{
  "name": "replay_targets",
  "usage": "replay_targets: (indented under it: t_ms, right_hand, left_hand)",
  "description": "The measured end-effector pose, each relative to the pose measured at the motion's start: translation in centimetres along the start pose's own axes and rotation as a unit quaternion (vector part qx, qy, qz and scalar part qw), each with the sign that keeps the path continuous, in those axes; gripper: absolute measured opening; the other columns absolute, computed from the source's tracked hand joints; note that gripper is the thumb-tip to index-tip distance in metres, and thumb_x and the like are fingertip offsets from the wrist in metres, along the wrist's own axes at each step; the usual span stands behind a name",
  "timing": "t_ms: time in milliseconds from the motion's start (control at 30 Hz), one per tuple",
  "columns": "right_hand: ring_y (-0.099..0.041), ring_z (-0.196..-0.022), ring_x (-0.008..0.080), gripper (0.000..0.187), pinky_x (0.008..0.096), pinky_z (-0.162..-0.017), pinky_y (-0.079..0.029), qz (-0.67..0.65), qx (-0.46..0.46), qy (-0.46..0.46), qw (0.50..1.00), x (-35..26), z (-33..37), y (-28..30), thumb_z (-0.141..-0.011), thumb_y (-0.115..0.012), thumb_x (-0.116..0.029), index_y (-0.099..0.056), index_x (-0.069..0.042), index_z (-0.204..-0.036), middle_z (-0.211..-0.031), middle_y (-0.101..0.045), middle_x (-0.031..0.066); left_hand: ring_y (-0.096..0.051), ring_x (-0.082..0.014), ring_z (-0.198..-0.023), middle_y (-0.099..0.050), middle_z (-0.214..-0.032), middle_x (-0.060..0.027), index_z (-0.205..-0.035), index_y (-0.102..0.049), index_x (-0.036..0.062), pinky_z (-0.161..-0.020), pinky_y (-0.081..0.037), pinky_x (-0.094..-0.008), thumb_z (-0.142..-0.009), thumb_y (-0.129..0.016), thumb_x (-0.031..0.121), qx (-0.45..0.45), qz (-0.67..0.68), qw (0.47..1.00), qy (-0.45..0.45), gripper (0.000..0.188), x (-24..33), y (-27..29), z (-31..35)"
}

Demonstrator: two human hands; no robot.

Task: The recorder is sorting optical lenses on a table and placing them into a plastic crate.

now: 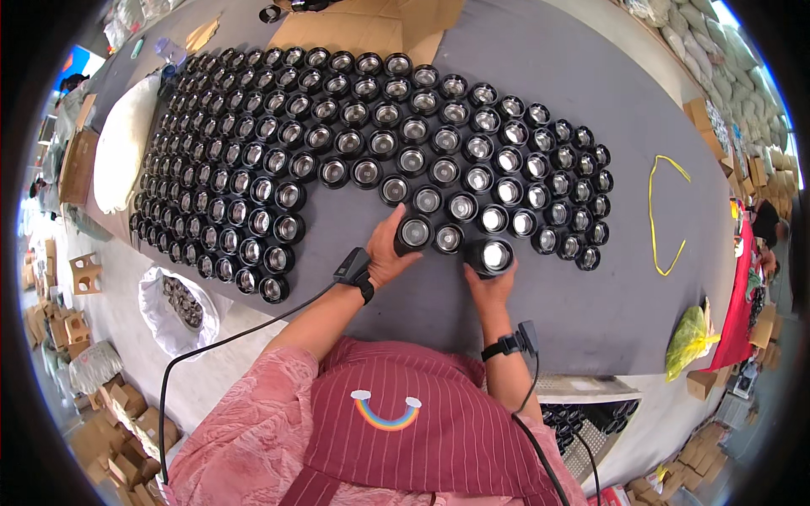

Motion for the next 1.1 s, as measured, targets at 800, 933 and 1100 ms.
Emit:
replay_targets:
  t_ms: [800,933,1100]
  right_hand:
    - [-0.055,-0.111,0.0387,0.080,0.0454,-0.093,-0.047,-0.048,-0.047,0.098,0.993,-5.1,-1.4,-4.8,-0.060,-0.086,-0.013,-0.047,-0.006,-0.129,-0.121,-0.059,0.0156]
    - [-0.060,-0.099,0.0393,0.062,0.0464,-0.084,-0.049,-0.105,-0.051,0.084,0.990,-6.7,-2.4,-4.1,-0.061,-0.085,-0.014,-0.057,-0.006,-0.117,-0.108,-0.066,0.0142]
    - [-0.062,-0.093,0.0386,0.059,0.0476,-0.080,-0.049,-0.048,-0.044,0.093,0.994,-5.1,-3.0,-4.6,-0.063,-0.084,-0.018,-0.060,-0.006,-0.115,-0.103,-0.067,0.0138]
  left_hand:
    - [-0.055,-0.0329,-0.117,-0.056,-0.125,-0.0158,-0.135,-0.046,0.0016,-0.101,-0.044,-0.0422,-0.064,-0.088,0.012,-0.021,0.040,0.995,-0.093,0.082,13.0,3.7,-3.9]
    - [-0.055,-0.0367,-0.113,-0.057,-0.123,-0.0165,-0.134,-0.047,0.0025,-0.099,-0.044,-0.0432,-0.064,-0.087,0.016,-0.072,-0.008,0.993,-0.090,0.083,12.9,-0.2,-4.2]
    - [-0.054,-0.0365,-0.115,-0.056,-0.125,-0.0167,-0.136,-0.045,0.0027,-0.101,-0.043,-0.0435,-0.061,-0.089,0.017,-0.094,-0.017,0.988,-0.118,0.089,11.8,-1.9,-4.6]
Point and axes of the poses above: each hand's wrist, its own z-axis away from the middle knuckle, its own y-axis out of the back of the hand, x = y × z, the point moved 9 cm from there along -z, towards the middle knuckle
